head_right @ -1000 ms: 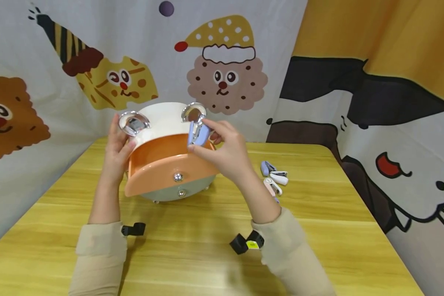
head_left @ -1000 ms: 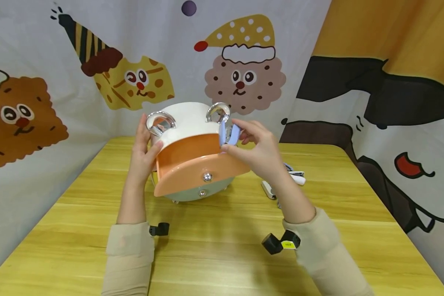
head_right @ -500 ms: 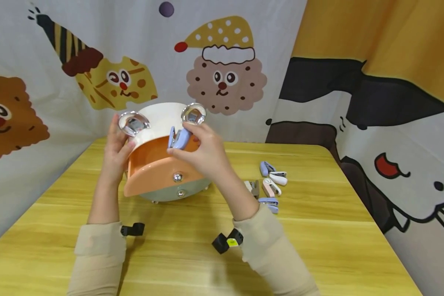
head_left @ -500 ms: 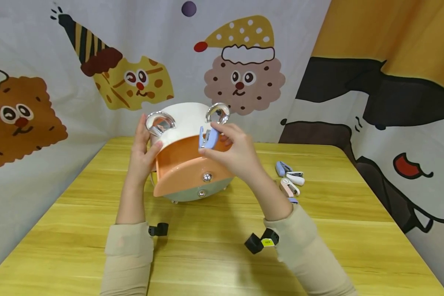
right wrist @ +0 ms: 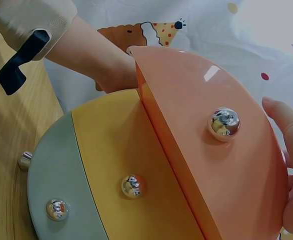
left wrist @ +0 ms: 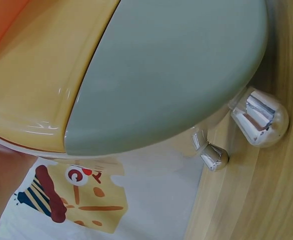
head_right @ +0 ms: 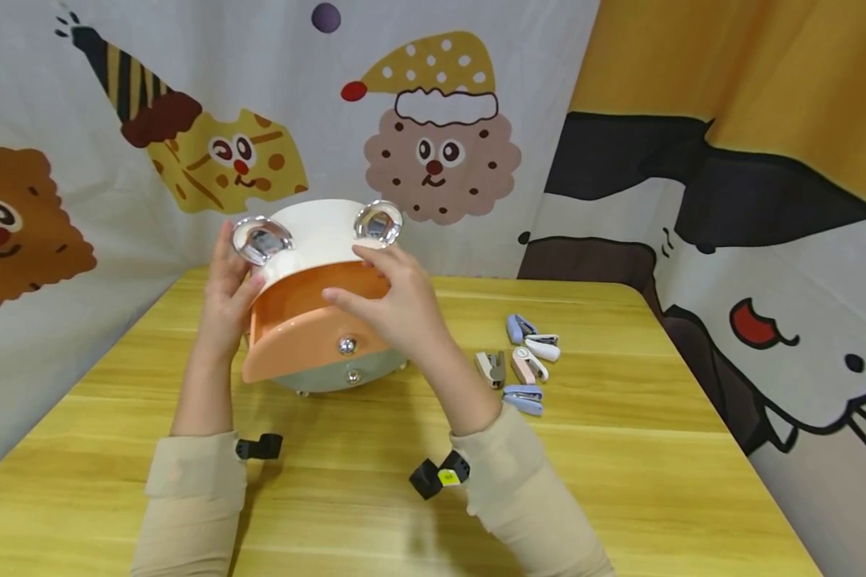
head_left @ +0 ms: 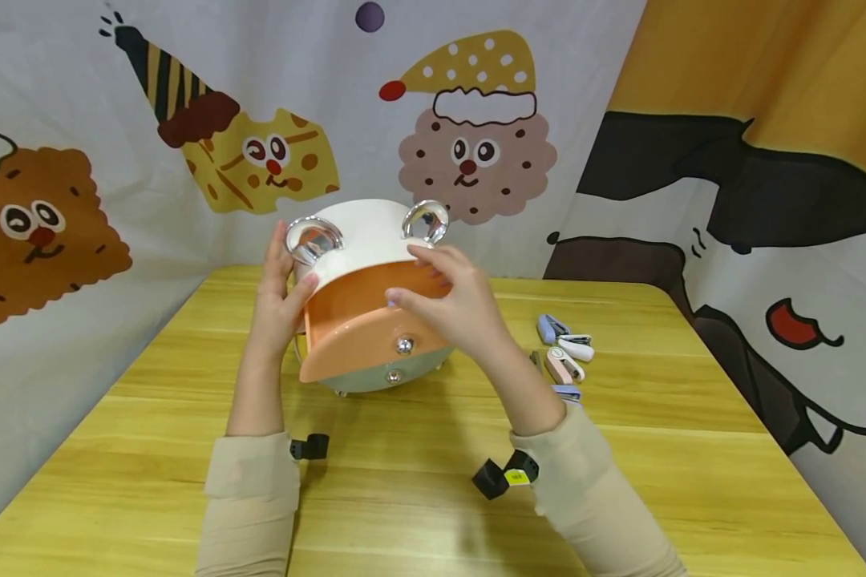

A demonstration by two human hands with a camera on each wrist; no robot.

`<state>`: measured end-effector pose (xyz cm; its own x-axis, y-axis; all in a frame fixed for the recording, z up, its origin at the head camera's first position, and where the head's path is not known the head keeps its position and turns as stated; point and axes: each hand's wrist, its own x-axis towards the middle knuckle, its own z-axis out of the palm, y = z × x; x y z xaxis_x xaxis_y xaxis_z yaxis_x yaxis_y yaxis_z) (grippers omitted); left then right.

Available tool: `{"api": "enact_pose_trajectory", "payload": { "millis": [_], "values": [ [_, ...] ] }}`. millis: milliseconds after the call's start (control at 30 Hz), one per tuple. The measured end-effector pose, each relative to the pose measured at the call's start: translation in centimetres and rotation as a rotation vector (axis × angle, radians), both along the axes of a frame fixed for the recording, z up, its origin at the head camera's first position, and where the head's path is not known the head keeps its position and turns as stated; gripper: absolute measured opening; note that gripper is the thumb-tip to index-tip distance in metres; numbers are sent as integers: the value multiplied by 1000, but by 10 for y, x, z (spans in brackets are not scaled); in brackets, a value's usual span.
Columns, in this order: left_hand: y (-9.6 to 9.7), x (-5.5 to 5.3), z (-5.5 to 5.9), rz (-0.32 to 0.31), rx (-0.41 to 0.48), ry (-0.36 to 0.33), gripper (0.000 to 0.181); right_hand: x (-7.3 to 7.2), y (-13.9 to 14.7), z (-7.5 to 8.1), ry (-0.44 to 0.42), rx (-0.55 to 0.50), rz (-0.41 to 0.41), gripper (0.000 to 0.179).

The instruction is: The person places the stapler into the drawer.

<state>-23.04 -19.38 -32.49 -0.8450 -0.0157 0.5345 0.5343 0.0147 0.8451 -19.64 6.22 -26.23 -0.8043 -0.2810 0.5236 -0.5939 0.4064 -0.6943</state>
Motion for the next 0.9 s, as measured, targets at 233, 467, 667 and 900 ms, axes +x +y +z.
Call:
{"api": "enact_pose_trajectory", "payload": {
  "millis": [233,467,667,900],
  "values": [
    [0,0,-1,11,-11,-31,75,0,10,-6,61,-69,21,56],
    [0,0,0,-6,3,-25,75,4,27,-9,159,-137,30,53],
    [-1,-1,-1,7,-10,-20,75,10,45,-13,180,-129,9,55],
    [-1,-2,-1,8,-8,-7,75,18,69,-19,112,-131,-36,58]
  ]
}}
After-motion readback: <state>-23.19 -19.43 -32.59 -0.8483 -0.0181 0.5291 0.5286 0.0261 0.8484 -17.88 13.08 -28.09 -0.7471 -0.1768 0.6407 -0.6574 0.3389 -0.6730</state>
